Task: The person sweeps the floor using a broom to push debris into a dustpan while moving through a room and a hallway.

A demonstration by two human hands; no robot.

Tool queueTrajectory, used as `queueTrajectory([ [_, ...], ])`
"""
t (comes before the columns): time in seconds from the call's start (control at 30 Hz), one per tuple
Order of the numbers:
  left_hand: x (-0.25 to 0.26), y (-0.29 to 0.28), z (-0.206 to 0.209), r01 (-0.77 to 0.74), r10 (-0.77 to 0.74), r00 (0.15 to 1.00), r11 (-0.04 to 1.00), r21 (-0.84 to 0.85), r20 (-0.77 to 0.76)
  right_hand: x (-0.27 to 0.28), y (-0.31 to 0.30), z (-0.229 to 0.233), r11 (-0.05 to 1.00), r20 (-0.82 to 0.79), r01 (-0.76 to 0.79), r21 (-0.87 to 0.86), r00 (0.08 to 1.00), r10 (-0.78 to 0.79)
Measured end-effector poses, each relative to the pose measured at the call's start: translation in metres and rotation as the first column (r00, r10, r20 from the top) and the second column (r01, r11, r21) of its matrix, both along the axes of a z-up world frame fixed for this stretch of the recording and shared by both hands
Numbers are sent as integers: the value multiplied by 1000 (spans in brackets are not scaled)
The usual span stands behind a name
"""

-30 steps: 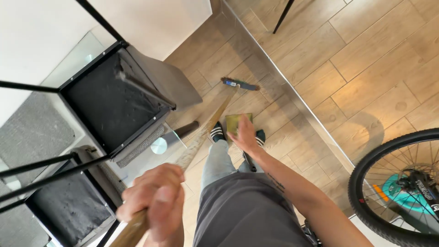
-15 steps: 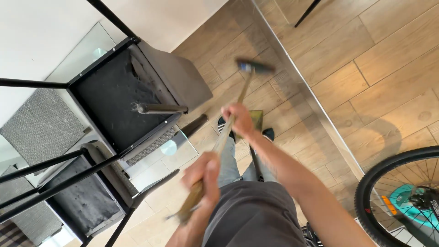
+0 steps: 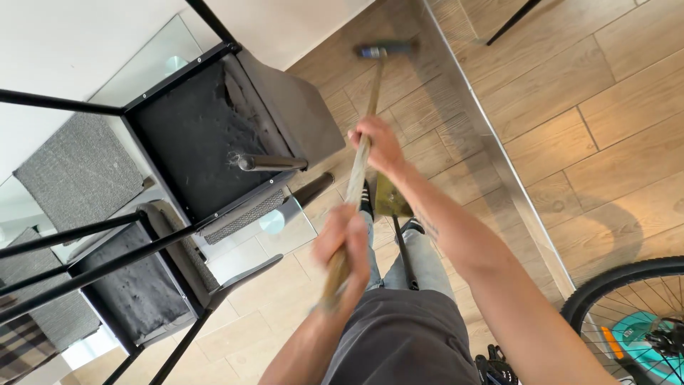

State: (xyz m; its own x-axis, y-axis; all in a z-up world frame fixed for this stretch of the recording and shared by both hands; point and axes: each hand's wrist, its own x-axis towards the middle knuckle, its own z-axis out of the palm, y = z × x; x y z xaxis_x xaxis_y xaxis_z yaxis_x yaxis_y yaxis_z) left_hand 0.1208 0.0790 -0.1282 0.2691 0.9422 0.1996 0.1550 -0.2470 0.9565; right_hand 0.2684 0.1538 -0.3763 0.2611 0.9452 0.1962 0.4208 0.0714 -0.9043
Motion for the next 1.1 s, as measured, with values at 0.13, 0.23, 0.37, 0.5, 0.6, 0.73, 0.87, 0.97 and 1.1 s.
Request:
queueTrajectory([
  [0.13, 21, 2, -29, -32, 32, 999, 994, 108, 3, 6, 5, -19, 993, 82, 13, 120, 996, -23],
  [0.23, -21, -24, -2, -149, 44, 938, 946, -287, -344, -38, -46, -13, 994, -39, 102, -23, 994, -103],
  [0.37, -51, -46, 15, -253, 274, 960, 938, -238, 62, -91, -111, 16, 993, -83, 96, -62, 991, -101],
  [0.5, -73, -32, 42, -217, 248, 930, 966, -139, 271, -97, -138, 41, 962, -167, -212, -175, 969, 183],
  [0.6, -91, -18, 84, -67, 64, 988, 998, 14, 142, -106, -163, 35, 988, -75, -5, -153, 997, -7],
  [0.73, -103, -39, 125, -327, 345, 922, 937, -125, 173, -90, -241, -52, 606, 248, 69, -793, 944, 217],
  [0.87, -133, -40, 132, -250, 316, 915, 932, -262, 251, -100, -309, -122, 61, -161, -194, -979, 924, 347],
  [0.97, -149, -26, 122, -161, 242, 918, 952, -262, 316, -116, -340, -134, 136, -143, -142, -980, 990, 5],
  [1.1, -165, 7, 112, 48, -5, 954, 989, -138, 299, -152, -370, -143, 154, -192, -139, -978, 888, -417],
])
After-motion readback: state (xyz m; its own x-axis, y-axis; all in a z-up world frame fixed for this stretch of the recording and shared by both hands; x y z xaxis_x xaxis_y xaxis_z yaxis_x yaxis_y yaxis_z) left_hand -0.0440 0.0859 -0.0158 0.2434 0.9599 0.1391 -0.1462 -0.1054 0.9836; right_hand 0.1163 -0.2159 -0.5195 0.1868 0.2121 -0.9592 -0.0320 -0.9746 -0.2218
